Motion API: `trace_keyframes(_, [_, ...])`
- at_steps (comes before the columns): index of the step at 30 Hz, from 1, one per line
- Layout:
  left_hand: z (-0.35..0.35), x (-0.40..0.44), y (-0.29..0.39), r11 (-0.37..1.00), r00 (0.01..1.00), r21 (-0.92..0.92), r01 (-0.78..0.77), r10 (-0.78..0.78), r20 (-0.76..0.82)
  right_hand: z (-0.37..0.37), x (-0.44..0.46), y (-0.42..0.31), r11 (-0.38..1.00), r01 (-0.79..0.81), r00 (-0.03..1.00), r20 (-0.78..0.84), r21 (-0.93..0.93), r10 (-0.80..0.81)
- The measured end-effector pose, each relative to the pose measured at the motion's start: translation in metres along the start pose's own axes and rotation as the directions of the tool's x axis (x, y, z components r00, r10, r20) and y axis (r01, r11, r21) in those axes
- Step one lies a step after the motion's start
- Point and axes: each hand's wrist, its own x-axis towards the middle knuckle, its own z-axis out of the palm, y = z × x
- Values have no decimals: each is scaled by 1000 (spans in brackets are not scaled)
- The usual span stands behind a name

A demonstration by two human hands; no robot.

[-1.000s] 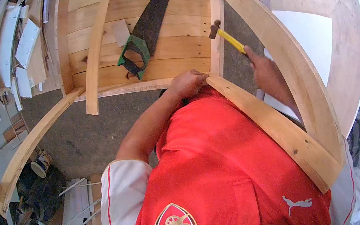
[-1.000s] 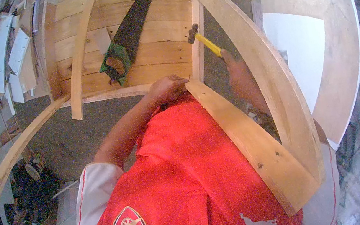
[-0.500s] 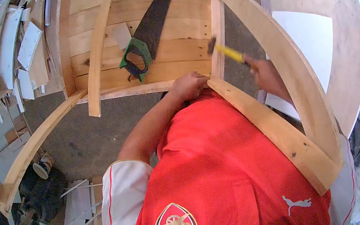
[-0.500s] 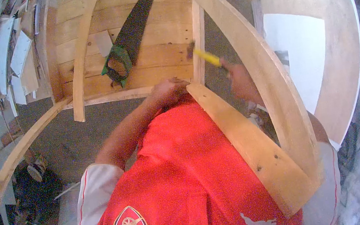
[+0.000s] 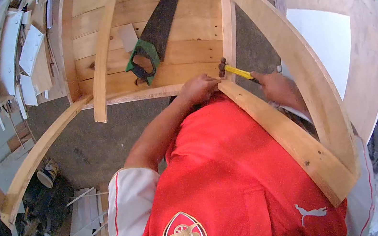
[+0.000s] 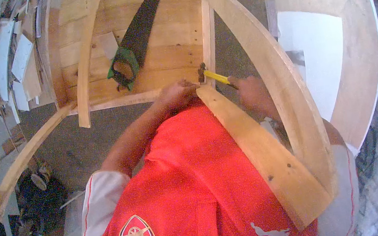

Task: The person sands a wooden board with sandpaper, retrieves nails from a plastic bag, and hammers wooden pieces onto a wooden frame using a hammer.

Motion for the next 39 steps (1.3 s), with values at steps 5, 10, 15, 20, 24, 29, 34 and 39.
trace_keyframes(5, [14, 2, -9, 998, 996, 1, -58, 58, -63, -37, 0, -16, 980, -111, 991, -62, 164, 123])
trace_keyframes(10, [13, 5, -10, 995, 994, 21, -100, 101, -48, -3, 11, 19, 993, 8, 998, -56, 116, -2])
trace_keyframes(15, [21, -1, -12, 997, 988, -3, -80, 79, -130, -7, 8, 7, 957, -206, 976, -26, 203, 215])
trace_keyframes(20, [6, -2, -2, 997, 992, 18, -81, 82, -99, -12, 14, 14, 985, -38, 996, -74, 168, 51])
trace_keyframes(24, [20, 2, -17, 979, 968, 25, -203, 204, -147, -10, 17, 13, 974, -83, 974, -188, 209, 123])
trace_keyframes(29, [12, -2, -11, 992, 989, 60, -107, 113, -99, -5, 16, 14, 974, -24, 999, -38, 223, 33])
trace_keyframes(34, [16, -5, -7, 988, 975, 87, -127, 140, -170, -28, 5, -10, 976, -102, 995, -3, 191, 105])
trace_keyframes(39, [8, -9, 2, 994, 993, 105, -31, 42, -109, -8, 8, 0, 1000, -23, 987, 157, -17, 25])
